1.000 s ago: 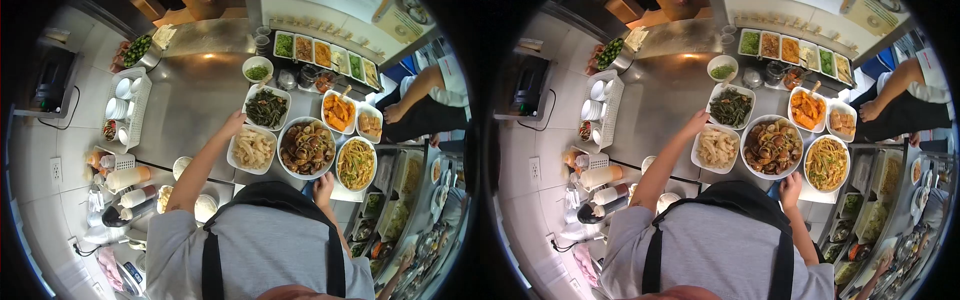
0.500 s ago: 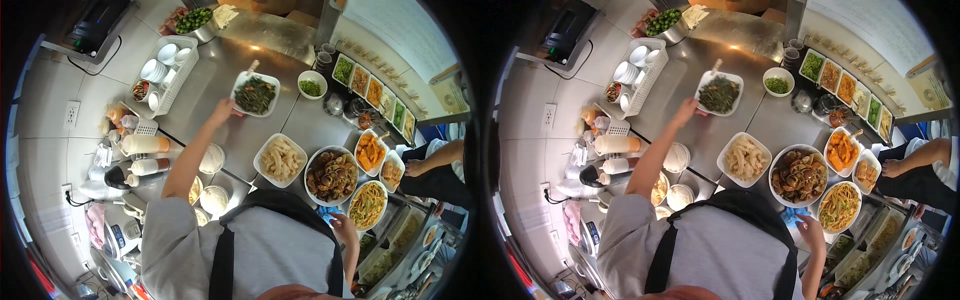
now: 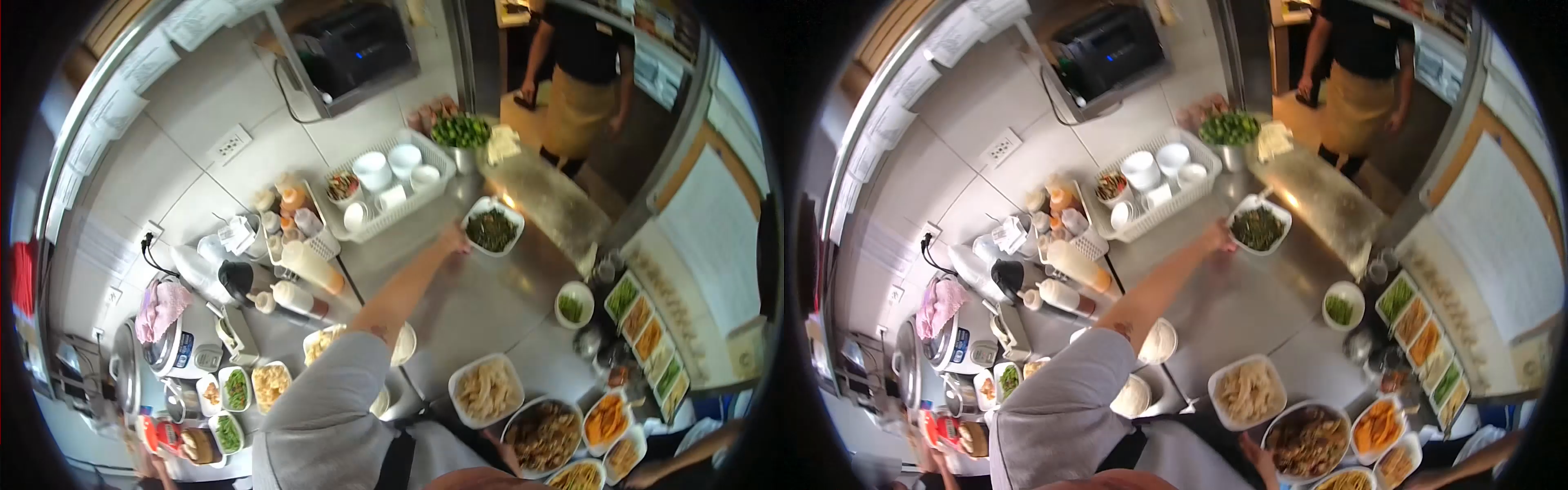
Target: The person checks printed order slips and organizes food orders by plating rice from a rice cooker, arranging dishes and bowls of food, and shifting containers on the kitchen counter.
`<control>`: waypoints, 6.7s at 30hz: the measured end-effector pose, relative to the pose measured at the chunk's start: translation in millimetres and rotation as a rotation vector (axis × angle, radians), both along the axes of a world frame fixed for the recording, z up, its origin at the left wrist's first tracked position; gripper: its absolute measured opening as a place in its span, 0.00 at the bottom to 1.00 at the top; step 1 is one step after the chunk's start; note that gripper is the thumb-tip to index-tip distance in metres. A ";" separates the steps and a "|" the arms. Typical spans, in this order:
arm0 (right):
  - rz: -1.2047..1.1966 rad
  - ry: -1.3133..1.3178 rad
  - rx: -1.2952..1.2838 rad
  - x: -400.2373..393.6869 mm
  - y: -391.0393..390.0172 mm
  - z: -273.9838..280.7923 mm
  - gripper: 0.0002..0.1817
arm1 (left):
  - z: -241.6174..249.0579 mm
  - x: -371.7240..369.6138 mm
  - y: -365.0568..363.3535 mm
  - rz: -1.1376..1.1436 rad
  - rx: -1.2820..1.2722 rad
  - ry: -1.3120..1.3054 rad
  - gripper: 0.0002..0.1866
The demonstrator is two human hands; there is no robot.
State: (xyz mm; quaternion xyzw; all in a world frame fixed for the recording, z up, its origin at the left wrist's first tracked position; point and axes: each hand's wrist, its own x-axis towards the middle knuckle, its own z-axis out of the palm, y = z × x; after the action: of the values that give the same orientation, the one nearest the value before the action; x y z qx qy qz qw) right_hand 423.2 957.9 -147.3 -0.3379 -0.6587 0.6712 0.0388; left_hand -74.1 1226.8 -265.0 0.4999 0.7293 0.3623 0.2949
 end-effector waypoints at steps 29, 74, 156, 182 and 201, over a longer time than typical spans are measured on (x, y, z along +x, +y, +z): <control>-0.517 0.067 0.313 -28.4 -5.5 -85.9 0.24 | 587.5 -11.3 -104.2 0.835 0.539 1.662 0.46; -1.626 -0.240 -0.220 241.7 -201.5 4.1 0.18 | 661.4 -137.1 -101.2 0.413 0.241 2.809 0.23; -0.194 0.038 0.844 -187.5 79.8 8.5 0.58 | 102.2 62.6 -254.4 0.425 -0.091 -0.577 0.33; -0.349 -0.012 0.980 -133.5 226.5 -22.3 0.54 | 169.4 28.7 -274.9 0.713 -0.054 -1.074 0.32; 0.622 0.336 0.543 -213.0 -38.8 17.4 0.60 | 133.6 65.3 -244.4 0.379 -0.073 -0.776 0.35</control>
State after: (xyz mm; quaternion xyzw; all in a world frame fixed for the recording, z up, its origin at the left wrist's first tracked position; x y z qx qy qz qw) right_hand 210.2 919.1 -129.9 0.0126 -0.8659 0.4992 0.0287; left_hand -8.8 982.4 -131.5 0.1730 0.6554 0.5453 0.4930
